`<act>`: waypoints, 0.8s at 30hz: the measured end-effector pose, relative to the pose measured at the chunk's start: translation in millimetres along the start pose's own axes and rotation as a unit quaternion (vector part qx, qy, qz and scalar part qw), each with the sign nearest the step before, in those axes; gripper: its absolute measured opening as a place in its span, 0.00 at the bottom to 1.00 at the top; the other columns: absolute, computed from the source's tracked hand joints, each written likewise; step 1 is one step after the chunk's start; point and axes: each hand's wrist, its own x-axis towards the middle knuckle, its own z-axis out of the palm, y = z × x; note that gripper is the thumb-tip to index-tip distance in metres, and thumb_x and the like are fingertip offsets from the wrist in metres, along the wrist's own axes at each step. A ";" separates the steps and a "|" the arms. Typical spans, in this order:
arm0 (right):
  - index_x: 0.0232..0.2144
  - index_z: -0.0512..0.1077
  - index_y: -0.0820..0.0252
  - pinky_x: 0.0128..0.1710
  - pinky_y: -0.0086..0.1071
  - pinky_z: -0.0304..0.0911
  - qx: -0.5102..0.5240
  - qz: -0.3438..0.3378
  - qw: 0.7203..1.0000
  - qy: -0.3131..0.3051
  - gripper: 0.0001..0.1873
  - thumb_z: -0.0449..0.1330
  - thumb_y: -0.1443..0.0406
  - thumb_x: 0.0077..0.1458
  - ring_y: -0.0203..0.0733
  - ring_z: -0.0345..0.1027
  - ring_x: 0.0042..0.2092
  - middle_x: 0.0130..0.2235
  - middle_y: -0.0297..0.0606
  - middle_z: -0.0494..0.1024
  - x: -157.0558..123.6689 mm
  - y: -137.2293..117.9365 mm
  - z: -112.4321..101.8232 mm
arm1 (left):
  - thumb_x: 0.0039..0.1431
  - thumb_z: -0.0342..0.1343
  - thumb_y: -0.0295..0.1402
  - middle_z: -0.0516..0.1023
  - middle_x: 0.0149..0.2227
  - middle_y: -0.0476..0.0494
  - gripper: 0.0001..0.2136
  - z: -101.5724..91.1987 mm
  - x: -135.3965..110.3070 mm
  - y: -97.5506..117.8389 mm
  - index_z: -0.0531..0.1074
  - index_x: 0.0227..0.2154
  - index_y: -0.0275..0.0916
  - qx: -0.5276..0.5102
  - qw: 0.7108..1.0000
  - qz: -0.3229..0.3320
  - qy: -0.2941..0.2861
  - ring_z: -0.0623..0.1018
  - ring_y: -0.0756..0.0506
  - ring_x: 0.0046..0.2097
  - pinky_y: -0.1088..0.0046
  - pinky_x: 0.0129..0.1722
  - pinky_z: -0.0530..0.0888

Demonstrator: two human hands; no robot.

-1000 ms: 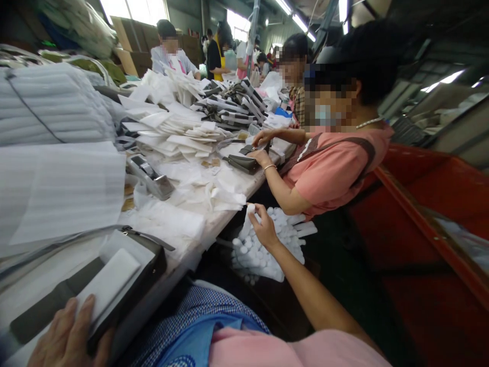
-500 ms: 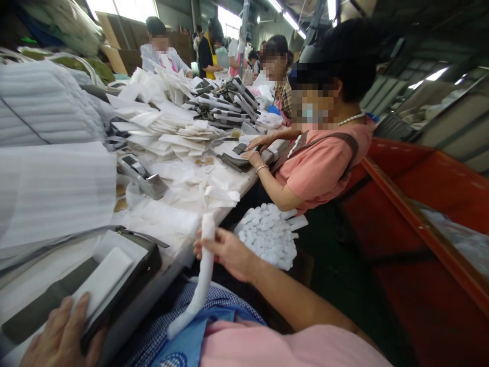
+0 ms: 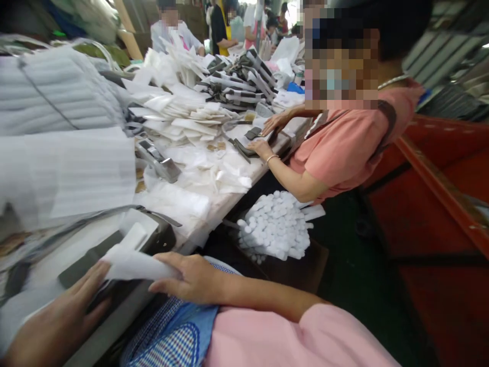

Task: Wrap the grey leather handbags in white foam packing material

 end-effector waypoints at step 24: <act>0.48 0.77 0.56 0.42 0.39 0.63 -0.410 -0.355 0.839 0.044 0.13 0.53 0.65 0.69 0.45 0.68 0.43 0.41 0.40 0.80 77.6 43.3 61.4 | 0.59 0.52 0.30 0.62 0.66 0.33 0.31 -50.9 5.3 29.9 0.55 0.66 0.36 -0.069 0.996 -0.016 -0.049 0.65 0.41 0.65 0.62 0.61 0.68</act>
